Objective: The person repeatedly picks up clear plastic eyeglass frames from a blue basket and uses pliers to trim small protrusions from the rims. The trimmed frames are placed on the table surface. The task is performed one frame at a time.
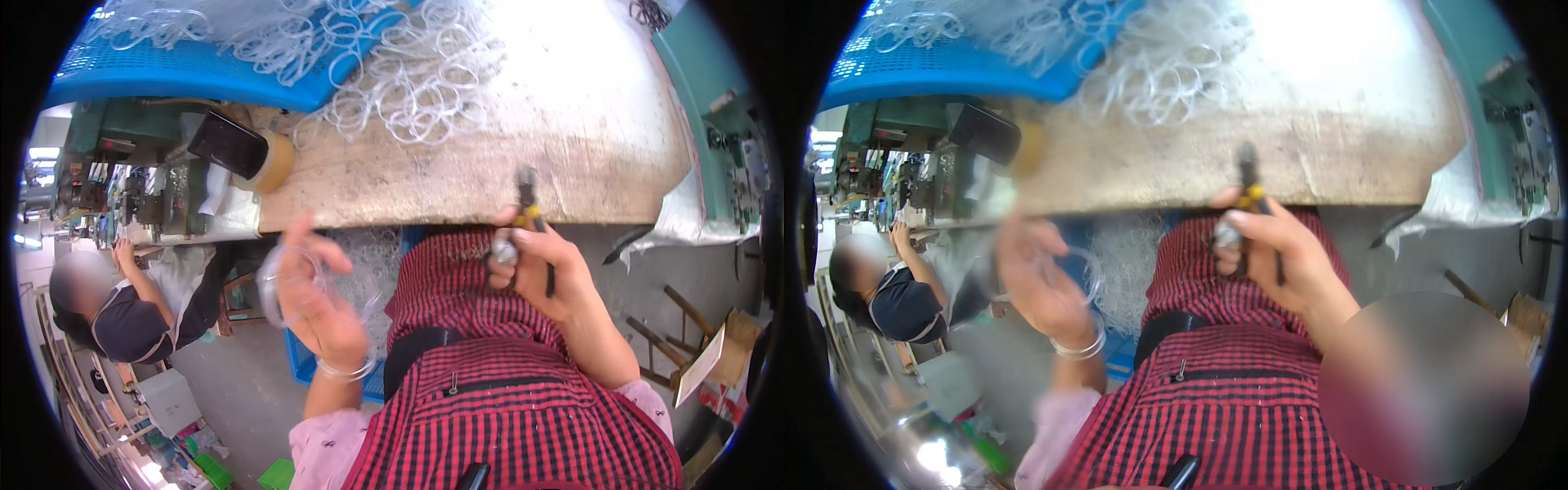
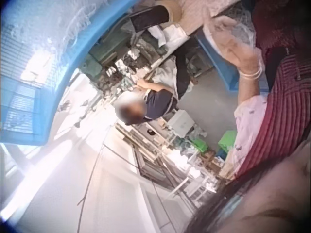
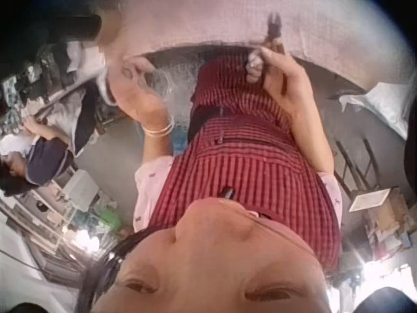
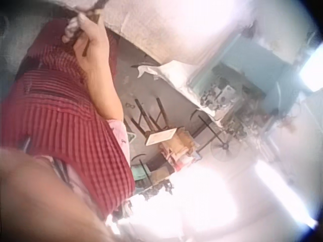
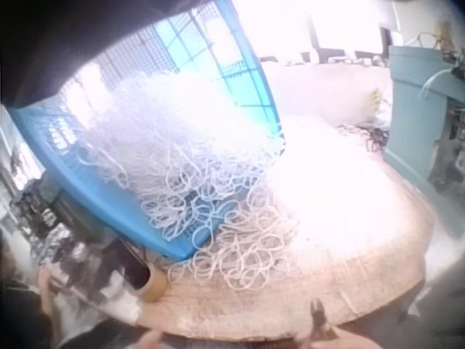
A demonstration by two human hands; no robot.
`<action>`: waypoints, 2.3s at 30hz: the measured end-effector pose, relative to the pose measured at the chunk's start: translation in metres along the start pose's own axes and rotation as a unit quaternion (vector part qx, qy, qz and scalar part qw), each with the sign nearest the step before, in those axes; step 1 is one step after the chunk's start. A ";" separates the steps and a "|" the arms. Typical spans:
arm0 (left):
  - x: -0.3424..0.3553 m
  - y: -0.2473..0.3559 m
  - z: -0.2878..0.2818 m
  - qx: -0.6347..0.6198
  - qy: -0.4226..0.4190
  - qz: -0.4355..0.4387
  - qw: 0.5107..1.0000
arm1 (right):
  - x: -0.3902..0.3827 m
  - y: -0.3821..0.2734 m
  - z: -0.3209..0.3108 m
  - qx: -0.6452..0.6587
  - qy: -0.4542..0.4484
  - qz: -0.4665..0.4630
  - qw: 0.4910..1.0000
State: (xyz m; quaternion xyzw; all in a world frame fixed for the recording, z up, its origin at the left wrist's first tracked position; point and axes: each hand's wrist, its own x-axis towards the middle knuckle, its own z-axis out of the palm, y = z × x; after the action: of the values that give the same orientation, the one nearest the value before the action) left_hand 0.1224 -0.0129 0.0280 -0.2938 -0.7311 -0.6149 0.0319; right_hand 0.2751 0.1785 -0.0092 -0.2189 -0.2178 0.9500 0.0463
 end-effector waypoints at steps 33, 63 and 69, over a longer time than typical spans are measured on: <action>0.074 -0.034 0.042 -0.650 -0.145 -0.284 0.690 | 0.000 -0.003 0.001 -0.739 0.098 -0.359 0.561; 0.056 0.001 0.072 -0.472 -0.304 -0.255 0.787 | 0.016 -0.059 0.019 -0.820 -0.109 -0.512 0.232; 0.056 -0.009 0.065 -0.497 -0.271 -0.211 0.797 | 0.010 -0.042 0.012 -0.814 -0.057 -0.484 0.317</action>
State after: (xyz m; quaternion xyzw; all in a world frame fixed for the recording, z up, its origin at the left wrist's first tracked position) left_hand 0.0929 0.0684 0.0274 -0.2626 -0.3472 -0.7807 -0.4484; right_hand 0.2607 0.2132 0.0144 0.0525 -0.9508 0.1136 0.2835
